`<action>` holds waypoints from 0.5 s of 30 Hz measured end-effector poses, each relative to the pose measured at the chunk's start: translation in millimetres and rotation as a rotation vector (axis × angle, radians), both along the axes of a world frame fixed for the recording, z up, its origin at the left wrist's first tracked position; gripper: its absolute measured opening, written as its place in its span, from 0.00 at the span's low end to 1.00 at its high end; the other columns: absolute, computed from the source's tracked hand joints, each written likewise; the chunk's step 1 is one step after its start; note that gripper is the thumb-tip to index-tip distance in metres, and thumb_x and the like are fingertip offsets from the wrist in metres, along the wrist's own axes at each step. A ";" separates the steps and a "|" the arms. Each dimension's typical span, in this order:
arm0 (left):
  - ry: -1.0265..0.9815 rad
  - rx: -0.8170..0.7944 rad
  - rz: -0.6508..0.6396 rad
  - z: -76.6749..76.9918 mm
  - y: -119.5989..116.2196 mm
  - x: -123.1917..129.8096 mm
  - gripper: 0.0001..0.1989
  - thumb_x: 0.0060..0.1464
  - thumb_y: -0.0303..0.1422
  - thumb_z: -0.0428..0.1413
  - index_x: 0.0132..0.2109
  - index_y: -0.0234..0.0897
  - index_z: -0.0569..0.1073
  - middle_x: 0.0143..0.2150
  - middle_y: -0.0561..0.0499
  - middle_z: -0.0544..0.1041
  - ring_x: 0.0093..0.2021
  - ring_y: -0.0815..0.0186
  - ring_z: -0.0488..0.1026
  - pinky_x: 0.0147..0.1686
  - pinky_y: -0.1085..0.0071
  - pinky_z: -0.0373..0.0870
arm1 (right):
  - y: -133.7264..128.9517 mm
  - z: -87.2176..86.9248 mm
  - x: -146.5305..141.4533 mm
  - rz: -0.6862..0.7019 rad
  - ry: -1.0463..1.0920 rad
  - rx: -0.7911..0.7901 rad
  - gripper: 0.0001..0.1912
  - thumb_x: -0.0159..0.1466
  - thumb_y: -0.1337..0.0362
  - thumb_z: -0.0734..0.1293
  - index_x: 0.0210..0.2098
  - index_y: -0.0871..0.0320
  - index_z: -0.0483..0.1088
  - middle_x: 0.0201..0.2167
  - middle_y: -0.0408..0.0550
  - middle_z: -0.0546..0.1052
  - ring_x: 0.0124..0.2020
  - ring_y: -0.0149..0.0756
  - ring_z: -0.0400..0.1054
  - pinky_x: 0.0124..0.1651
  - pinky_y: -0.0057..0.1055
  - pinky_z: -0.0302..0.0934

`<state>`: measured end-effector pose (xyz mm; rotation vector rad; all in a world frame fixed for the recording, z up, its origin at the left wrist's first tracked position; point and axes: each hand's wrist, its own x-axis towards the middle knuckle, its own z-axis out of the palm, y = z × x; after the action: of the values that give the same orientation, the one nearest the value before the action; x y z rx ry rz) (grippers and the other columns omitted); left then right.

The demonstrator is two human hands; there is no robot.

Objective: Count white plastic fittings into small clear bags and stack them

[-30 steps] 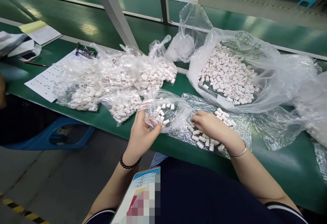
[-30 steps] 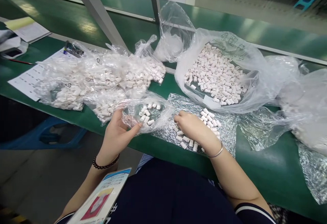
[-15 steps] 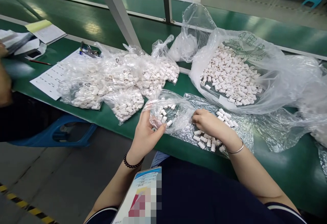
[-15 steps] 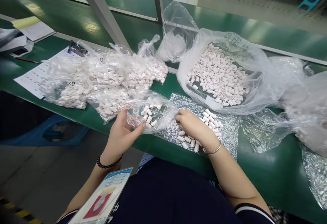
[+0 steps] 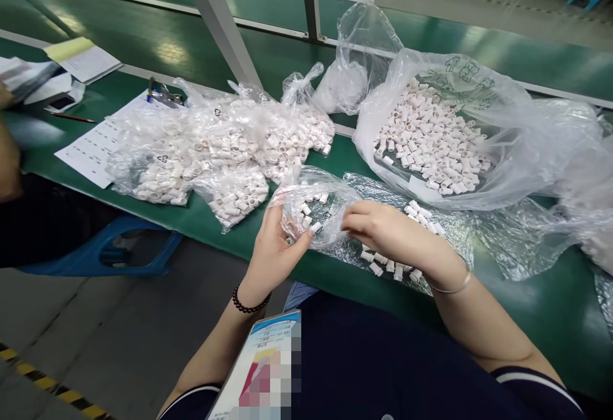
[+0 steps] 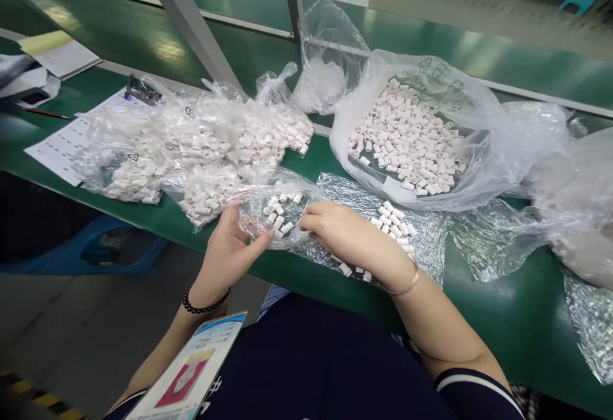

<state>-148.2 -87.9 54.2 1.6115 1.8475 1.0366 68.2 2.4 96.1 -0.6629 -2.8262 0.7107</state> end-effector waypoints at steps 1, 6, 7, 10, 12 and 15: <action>-0.002 0.002 -0.004 0.4 0.3 1.6 0.25 0.55 0.38 0.59 0.59 0.40 0.64 0.45 0.47 0.70 0.47 0.57 0.71 0.40 0.67 0.71 | 2.0 -0.1 -9.3 0.012 0.054 0.043 0.09 0.69 0.74 0.61 0.38 0.61 0.73 0.43 0.53 0.75 0.43 0.40 0.70 0.44 0.34 0.64; -0.049 -0.051 0.049 6.9 -1.0 2.6 0.27 0.54 0.38 0.60 0.60 0.40 0.64 0.43 0.47 0.69 0.38 0.61 0.71 0.32 0.70 0.69 | 5.7 -3.7 -25.2 -0.020 0.179 0.205 0.08 0.72 0.67 0.61 0.45 0.61 0.71 0.50 0.56 0.74 0.51 0.43 0.68 0.51 0.39 0.65; -0.058 -0.071 0.064 8.1 -1.4 1.2 0.27 0.54 0.38 0.60 0.60 0.40 0.64 0.42 0.48 0.69 0.36 0.63 0.70 0.30 0.71 0.68 | 2.4 -2.8 -18.8 -0.036 0.123 0.200 0.09 0.72 0.67 0.60 0.45 0.61 0.71 0.47 0.56 0.75 0.49 0.42 0.69 0.47 0.37 0.65; -0.067 -0.082 0.077 9.2 -1.0 -3.0 0.28 0.54 0.38 0.60 0.60 0.40 0.63 0.39 0.49 0.67 0.33 0.64 0.68 0.26 0.72 0.64 | -12.0 -3.7 8.1 -0.069 -0.237 0.122 0.10 0.72 0.68 0.59 0.39 0.60 0.72 0.37 0.51 0.75 0.37 0.38 0.70 0.35 0.32 0.59; -0.060 -0.071 0.066 8.0 0.8 -3.8 0.27 0.54 0.37 0.60 0.59 0.40 0.64 0.36 0.50 0.65 0.32 0.65 0.67 0.26 0.72 0.62 | -21.1 -11.1 21.2 -0.055 -0.458 0.085 0.05 0.69 0.69 0.63 0.39 0.60 0.72 0.36 0.50 0.75 0.37 0.39 0.70 0.34 0.32 0.57; -0.047 -0.080 0.046 6.4 4.0 -1.7 0.25 0.53 0.36 0.60 0.57 0.39 0.64 0.34 0.52 0.63 0.29 0.67 0.63 0.24 0.73 0.59 | -28.5 -27.6 25.0 -0.042 -0.586 0.085 0.06 0.68 0.70 0.65 0.44 0.61 0.72 0.40 0.53 0.76 0.45 0.45 0.70 0.40 0.34 0.59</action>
<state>-149.9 -83.9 60.7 1.4932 1.8788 0.9980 93.3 -26.0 68.5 -1.0587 -3.3223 0.4362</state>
